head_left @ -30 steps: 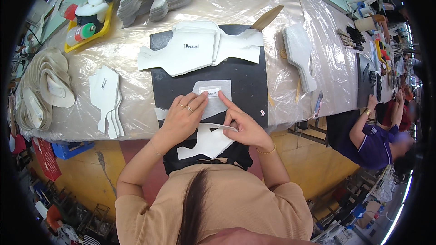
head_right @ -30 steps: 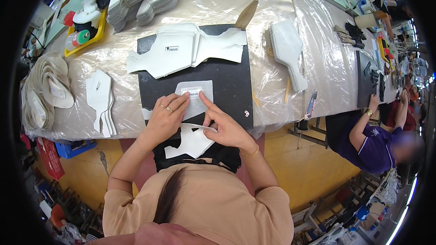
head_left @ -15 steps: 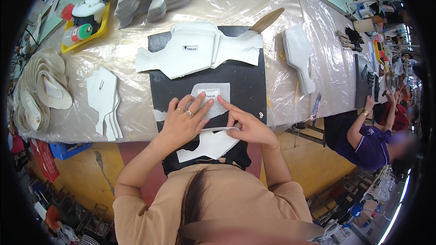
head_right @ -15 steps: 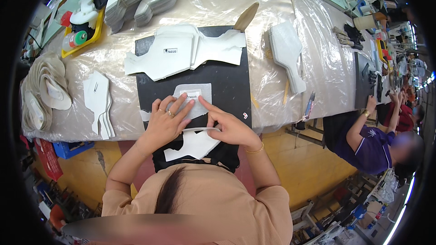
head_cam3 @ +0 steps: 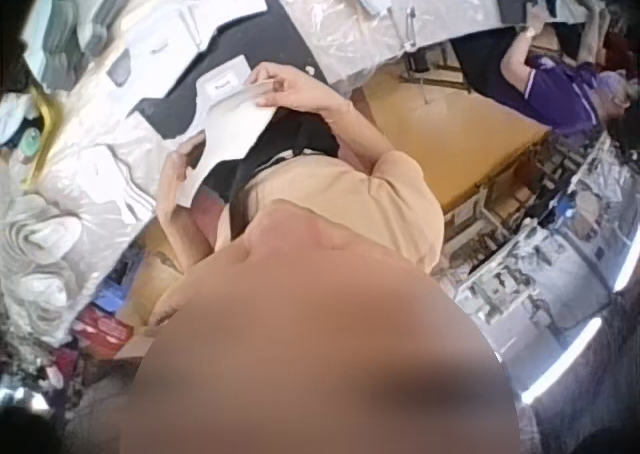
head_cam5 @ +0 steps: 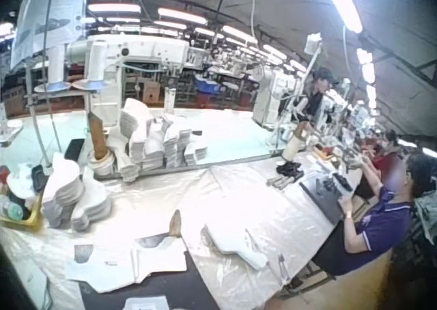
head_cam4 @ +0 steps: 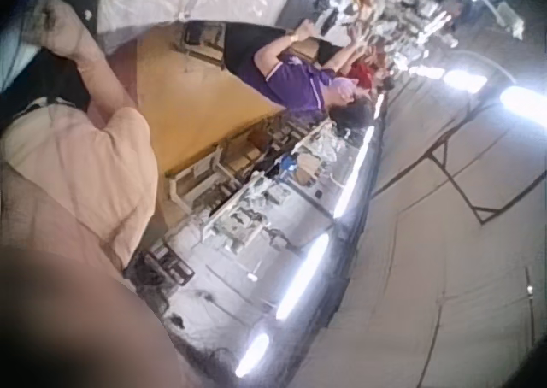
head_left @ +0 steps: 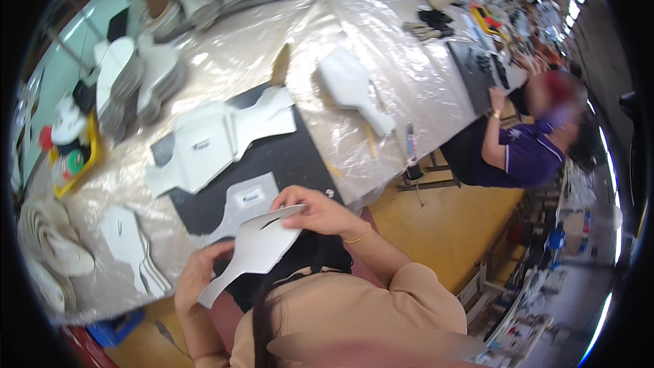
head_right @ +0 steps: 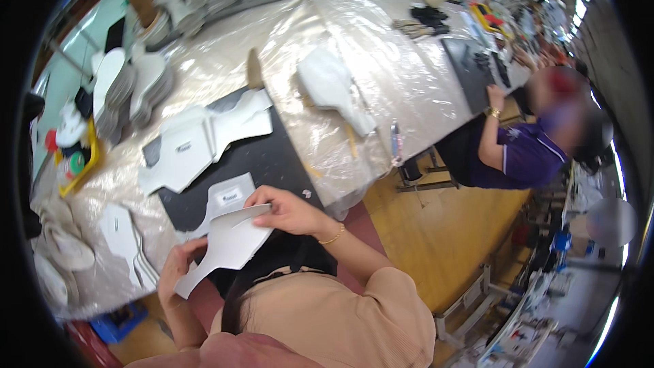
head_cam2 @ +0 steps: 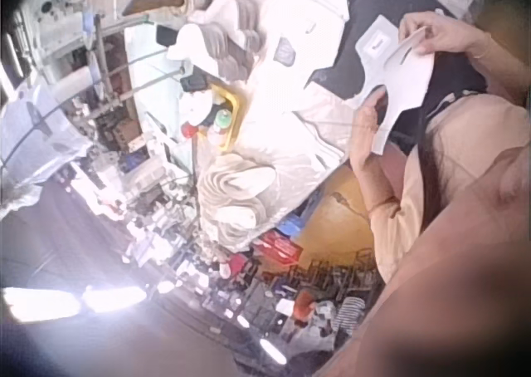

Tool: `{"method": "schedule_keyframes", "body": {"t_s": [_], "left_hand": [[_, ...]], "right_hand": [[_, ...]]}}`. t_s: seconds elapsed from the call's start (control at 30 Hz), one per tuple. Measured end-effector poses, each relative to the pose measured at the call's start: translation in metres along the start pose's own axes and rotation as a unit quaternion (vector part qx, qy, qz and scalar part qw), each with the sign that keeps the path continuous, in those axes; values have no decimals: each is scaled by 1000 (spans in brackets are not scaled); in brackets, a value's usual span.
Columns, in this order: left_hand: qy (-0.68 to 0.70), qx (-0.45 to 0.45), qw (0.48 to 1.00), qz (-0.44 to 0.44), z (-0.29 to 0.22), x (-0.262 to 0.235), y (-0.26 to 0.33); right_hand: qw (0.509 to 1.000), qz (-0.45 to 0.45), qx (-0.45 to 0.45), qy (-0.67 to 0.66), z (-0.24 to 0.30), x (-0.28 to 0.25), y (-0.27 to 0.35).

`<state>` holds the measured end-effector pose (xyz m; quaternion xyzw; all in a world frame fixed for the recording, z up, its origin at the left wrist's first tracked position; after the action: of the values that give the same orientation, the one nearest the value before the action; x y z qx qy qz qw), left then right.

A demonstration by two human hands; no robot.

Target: The person repeatedly picks up white shoe insole pieces, peels a small rectangular label, and presses it onto the surface of each piece. The person handles the pieces one at a time, aligning and smoothing the label before placing the finished piece aside.

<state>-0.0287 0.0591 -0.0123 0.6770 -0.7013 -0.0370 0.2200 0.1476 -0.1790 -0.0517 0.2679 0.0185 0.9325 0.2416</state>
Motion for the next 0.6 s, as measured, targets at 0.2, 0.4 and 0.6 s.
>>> {"method": "schedule_keyframes", "body": {"t_s": [0.2,0.4,0.6], "left_hand": [[-378,-100,913,115,-33,-17,-10],[-451,-120,884,27,-21,-4,-31],[-269,-92,956,-69,12,1,-36]], "right_hand": [[995,-51,39,74,-20,7,-6],[990,-77,40,113,-24,7,-2],[982,-61,68,166,-20,3,-1]]}}
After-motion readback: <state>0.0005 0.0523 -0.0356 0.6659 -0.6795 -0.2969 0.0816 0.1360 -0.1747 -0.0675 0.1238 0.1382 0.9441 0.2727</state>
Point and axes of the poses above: each hand's wrist, its own y-axis away from the middle knuckle, its own x-axis out of the palm, z = x × y, the point moved 1 cm from there along -y, towards the middle knuckle, and after that the axes turned 5 degrees about -y, right-handed, at the moved point
